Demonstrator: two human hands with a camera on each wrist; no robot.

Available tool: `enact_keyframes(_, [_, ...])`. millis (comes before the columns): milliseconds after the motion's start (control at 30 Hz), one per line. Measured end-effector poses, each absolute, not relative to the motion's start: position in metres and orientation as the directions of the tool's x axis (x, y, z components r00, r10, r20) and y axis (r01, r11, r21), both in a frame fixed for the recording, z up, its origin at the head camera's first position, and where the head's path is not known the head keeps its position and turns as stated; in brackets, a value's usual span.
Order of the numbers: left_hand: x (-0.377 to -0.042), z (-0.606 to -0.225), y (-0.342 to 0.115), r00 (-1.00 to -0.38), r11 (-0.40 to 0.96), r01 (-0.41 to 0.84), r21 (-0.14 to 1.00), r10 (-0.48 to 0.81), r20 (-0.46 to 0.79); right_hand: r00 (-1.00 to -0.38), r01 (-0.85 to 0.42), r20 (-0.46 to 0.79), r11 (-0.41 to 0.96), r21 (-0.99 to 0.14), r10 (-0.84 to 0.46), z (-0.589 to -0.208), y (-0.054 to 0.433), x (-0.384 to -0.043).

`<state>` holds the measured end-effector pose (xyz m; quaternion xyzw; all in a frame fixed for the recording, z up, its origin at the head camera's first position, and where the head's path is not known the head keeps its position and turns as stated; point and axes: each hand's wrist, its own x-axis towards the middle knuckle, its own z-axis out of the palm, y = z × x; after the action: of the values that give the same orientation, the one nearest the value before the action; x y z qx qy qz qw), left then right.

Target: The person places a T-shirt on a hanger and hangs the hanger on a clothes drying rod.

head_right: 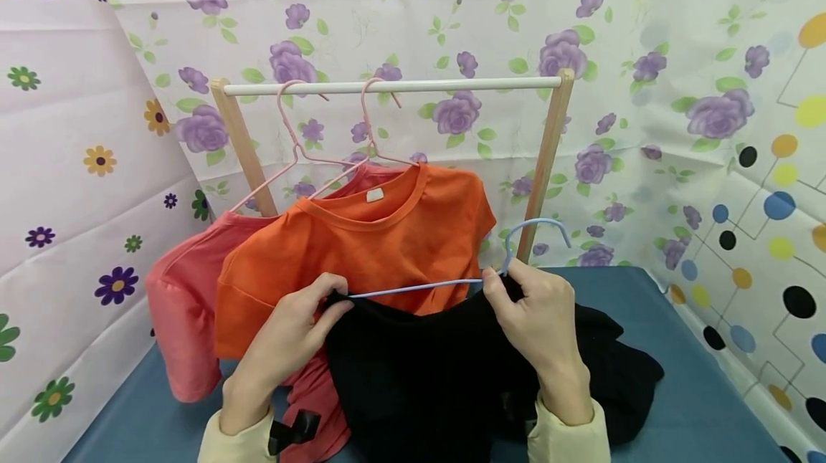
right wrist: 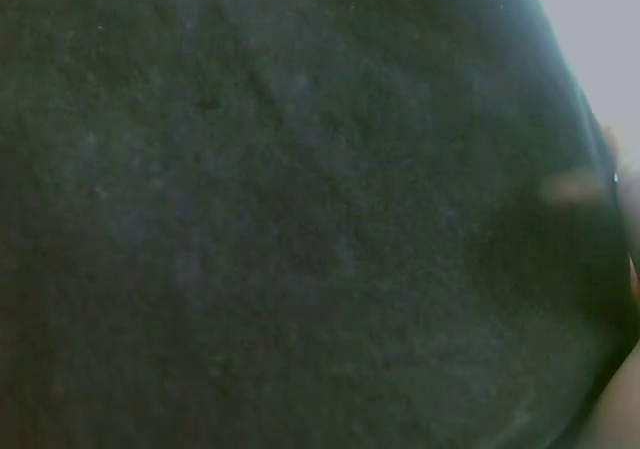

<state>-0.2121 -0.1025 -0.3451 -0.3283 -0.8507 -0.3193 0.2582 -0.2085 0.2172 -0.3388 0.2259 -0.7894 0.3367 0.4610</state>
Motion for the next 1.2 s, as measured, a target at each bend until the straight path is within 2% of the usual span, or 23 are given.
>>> enact_keyframes(233, [-0.213,-0.348,-0.091,-0.593,0.579,0.763,0.286,0.452,0.667,-0.408,-0.674,0.912,0.691,-0.261,-0.052,-0.339,0.214,-0.211])
enact_keyframes(433, [-0.212,-0.349,-0.085,-0.553,0.583,0.781,0.225,0.479,0.681,-0.424,-0.650,0.903,0.719,-0.246,-0.074,-0.338,0.211,-0.210])
enact_keyframes(567, [-0.212,-0.350,-0.083,-0.547,0.589,0.781,0.205,0.489,0.679,-0.439,-0.638,0.893,0.735,-0.231,-0.101,-0.338,0.207,-0.208])
enact_keyframes(867, [-0.212,-0.352,-0.078,-0.529,0.592,0.787,0.174,0.504,0.683,-0.423,-0.635,0.897,0.749,-0.189,-0.133,-0.339,0.198,-0.209])
enact_keyframes(1200, [-0.210,-0.355,-0.073,-0.557,0.596,0.778,0.200,0.506,0.659,-0.431,-0.643,0.885,0.749,-0.163,-0.177,-0.341,0.182,-0.209])
